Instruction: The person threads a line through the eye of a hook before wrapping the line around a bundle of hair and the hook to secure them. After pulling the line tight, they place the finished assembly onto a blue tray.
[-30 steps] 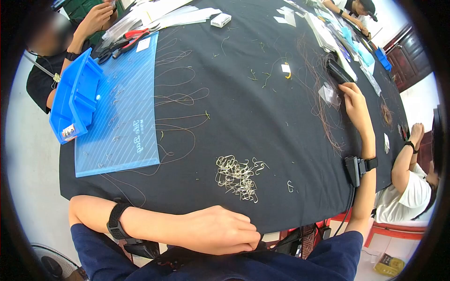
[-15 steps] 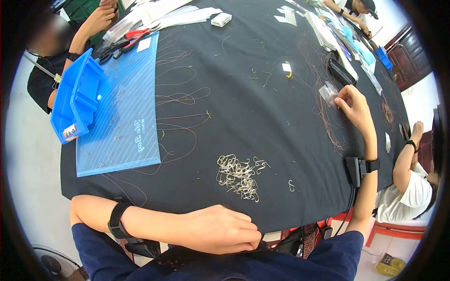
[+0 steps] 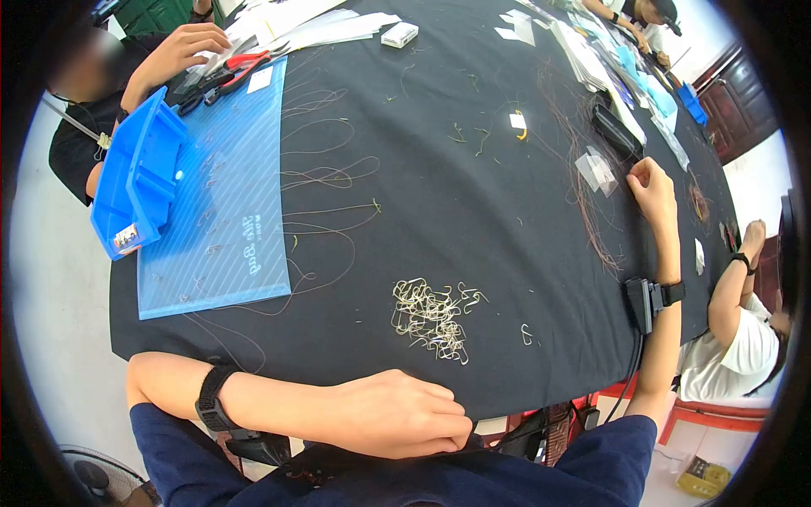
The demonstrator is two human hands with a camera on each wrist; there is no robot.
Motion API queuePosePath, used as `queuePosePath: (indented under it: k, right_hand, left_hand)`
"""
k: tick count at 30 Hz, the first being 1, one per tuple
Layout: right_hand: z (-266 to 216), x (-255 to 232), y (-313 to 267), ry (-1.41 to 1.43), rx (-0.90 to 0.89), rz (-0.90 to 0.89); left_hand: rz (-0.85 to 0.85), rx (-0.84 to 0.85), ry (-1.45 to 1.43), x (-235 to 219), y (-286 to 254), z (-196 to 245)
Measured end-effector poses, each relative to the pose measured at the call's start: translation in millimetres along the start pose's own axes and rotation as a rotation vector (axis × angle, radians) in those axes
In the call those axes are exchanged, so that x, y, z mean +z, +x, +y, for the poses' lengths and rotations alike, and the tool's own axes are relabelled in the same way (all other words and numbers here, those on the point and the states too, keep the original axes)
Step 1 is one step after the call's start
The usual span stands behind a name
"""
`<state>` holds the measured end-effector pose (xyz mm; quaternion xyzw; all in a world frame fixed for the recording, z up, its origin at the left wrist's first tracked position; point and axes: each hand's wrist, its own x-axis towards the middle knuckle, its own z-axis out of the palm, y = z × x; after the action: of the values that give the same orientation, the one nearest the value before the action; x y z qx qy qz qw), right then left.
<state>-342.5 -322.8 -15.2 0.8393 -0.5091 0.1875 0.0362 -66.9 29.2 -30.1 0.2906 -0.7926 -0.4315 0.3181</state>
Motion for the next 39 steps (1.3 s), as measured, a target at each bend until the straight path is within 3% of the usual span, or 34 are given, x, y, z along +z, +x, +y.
queuePosePath:
  k: [3,6,7,11,17,20,29,39]
  right_hand:
    - [-22.5,-9.9,1.4,0.113,-0.084,0.03]
    - [-39.7,-20.0,-0.3,0.179,-0.419,0.007]
    - [-38.3,-20.9,-0.7,0.254,-0.374,-0.125]
    - [-45.6,-21.2,-7.1,0.226,-0.386,-0.223]
    - [-40.8,-15.8,-2.0,0.285,-0.394,-0.245]
    - [-47.5,-19.2,-5.0,0.262,-0.299,-0.269]
    - [-51.3,-11.1,-11.3,0.194,-0.272,-0.146]
    - [-39.7,-3.8,-3.0,0.222,-0.361,-0.092]
  left_hand:
    - [-0.009,-0.035,-0.051,0.0,-0.2,2.9]
    - [-0.005,-0.022,-0.029,0.5,-0.5,1.4]
    - [0.004,-0.003,-0.011,0.8,-0.6,-0.6]
    - [0.01,0.017,0.007,1.5,-0.8,-1.9]
    - [0.004,0.014,0.011,1.3,-0.4,-1.9]
    - [-0.03,-0.046,-0.047,-0.3,0.2,3.0]
    - [0.016,0.019,0.019,0.6,0.7,-1.2]
    - [0.011,0.012,0.017,1.0,0.9,-1.0]
